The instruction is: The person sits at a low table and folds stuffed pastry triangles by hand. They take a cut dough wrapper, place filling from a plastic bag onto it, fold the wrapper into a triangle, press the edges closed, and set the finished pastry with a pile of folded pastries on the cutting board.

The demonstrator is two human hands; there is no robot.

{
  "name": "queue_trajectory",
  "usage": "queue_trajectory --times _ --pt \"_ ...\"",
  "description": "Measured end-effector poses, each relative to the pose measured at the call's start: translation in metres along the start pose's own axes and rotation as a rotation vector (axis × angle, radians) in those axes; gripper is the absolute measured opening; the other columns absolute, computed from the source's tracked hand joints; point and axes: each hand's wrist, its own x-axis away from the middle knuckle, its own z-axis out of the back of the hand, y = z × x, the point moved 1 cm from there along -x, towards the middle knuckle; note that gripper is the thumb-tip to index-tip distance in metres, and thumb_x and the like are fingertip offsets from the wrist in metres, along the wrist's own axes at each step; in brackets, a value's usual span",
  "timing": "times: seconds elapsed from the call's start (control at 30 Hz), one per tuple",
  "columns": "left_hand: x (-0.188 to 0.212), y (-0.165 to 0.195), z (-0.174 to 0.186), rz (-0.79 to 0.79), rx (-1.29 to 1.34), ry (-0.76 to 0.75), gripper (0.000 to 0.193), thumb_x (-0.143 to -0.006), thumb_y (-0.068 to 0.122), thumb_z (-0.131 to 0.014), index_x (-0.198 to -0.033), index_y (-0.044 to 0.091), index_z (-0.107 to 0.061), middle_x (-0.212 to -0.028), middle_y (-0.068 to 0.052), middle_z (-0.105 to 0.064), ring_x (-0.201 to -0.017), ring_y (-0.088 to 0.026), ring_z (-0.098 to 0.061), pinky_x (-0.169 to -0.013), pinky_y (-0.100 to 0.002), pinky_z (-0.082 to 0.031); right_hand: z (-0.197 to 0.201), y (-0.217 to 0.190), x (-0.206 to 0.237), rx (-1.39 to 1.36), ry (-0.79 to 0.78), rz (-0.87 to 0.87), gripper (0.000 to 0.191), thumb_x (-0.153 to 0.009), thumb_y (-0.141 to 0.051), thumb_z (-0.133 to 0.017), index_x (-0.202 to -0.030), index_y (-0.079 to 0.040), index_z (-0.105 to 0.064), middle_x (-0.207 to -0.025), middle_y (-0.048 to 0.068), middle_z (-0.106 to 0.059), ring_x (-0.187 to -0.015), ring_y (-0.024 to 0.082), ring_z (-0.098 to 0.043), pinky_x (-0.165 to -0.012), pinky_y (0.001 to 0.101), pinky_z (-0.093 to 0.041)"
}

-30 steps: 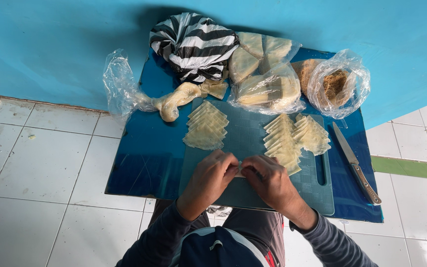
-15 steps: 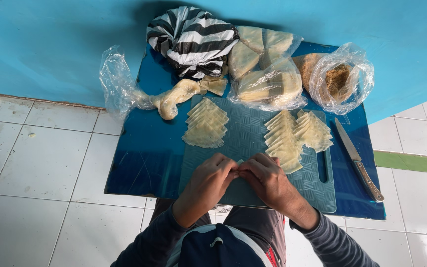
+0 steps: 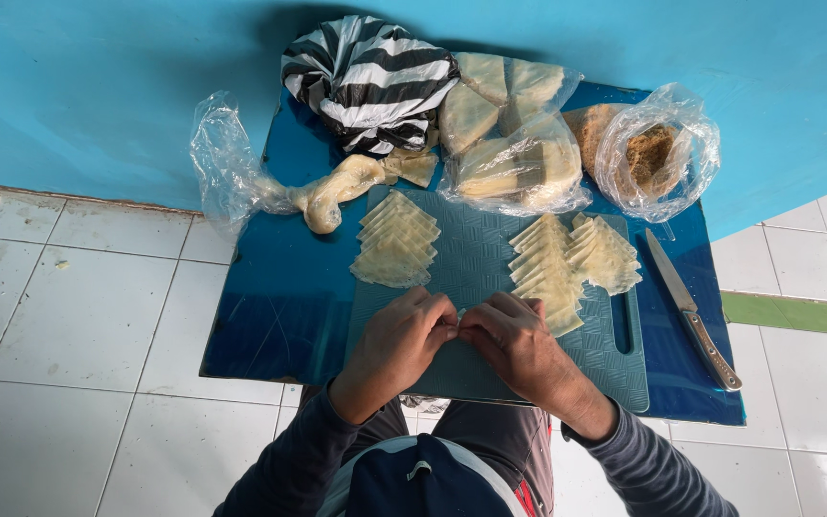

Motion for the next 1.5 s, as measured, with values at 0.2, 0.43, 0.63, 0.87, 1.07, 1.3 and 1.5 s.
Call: queue_trajectory --times 0.2,0.43,0.63,0.87,1.07,1.3,1.5 --pt "0.0 -0.001 -0.007 -0.064 -0.068 0.102 0.015 -0.095 0.015 -0.071 -0.097 0.003 -0.063 -0.091 -0.012 -0.063 -0.083 -0.03 -0.067 -0.069 -0.042 -0.055 -0.009 -0.003 0.004 0.117 0.148 0.039 0.015 -0.093 -0.016 -0.071 -0.107 -0.012 -0.073 -0.093 0.006 -0.066 -0.091 0.023 -0.065 -0.084 0.0393 -0.043" --pt "-0.004 -0.002 -0.009 -0.009 -0.032 0.092 0.019 -0.095 0.018 -0.073 -0.094 0.003 -0.062 -0.091 -0.012 -0.063 -0.079 -0.029 -0.068 -0.065 -0.041 -0.055 -0.005 -0.006 0.005 0.197 0.118 0.071 0.018 -0.092 -0.019 -0.073 -0.108 -0.012 -0.071 -0.093 0.004 -0.068 -0.089 0.021 -0.066 -0.085 0.0391 -0.041" --pt "-0.001 0.003 -0.007 -0.006 -0.046 0.162 0.017 -0.095 0.017 -0.072 -0.098 0.003 -0.063 -0.093 -0.011 -0.063 -0.078 -0.028 -0.068 -0.063 -0.039 -0.055 -0.007 -0.008 0.001 0.256 0.174 0.109 0.019 -0.09 -0.016 -0.072 -0.109 -0.011 -0.071 -0.096 0.008 -0.068 -0.093 0.025 -0.066 -0.087 0.0386 -0.042" --pt "-0.001 0.007 -0.017 -0.025 -0.2 0.214 0.014 -0.1 0.015 -0.067 -0.096 0.003 -0.06 -0.091 -0.011 -0.059 -0.078 -0.026 -0.067 -0.064 -0.038 -0.056 -0.001 -0.016 0.006 0.219 0.17 0.1 0.027 -0.089 -0.01 -0.07 -0.116 -0.008 -0.069 -0.104 0.008 -0.071 -0.099 0.026 -0.068 -0.091 0.0405 -0.045" --pt "-0.001 0.009 -0.019 -0.046 -0.186 0.321 0.011 -0.1 0.011 -0.064 -0.102 0.001 -0.061 -0.097 -0.013 -0.061 -0.084 -0.027 -0.069 -0.066 -0.037 -0.057 -0.007 -0.021 0.01 0.431 0.172 0.188 0.042 -0.086 -0.012 -0.065 -0.127 -0.002 -0.065 -0.122 0.014 -0.071 -0.111 0.027 -0.067 -0.099 0.0404 -0.043" --pt "0.003 0.002 -0.013 -0.062 -0.003 0.408 0.012 -0.105 0.009 -0.06 -0.114 0.001 -0.062 -0.104 -0.015 -0.062 -0.084 -0.028 -0.07 -0.066 -0.036 -0.057 -0.017 -0.015 -0.001 0.547 0.171 0.085 0.052 -0.095 -0.033 -0.065 -0.138 -0.004 -0.06 -0.138 0.013 -0.065 -0.128 0.026 -0.059 -0.103 0.0492 -0.037" --pt "0.004 0.003 -0.012 -0.08 0.0 0.418 0.017 -0.105 0.008 -0.06 -0.12 0.001 -0.062 -0.106 -0.015 -0.062 -0.086 -0.027 -0.071 -0.066 -0.035 -0.058 -0.008 -0.014 -0.008 0.371 0.174 0.064 0.056 -0.094 -0.03 -0.066 -0.141 0.0 -0.057 -0.138 0.018 -0.064 -0.13 0.03 -0.058 -0.106 0.0483 -0.036"
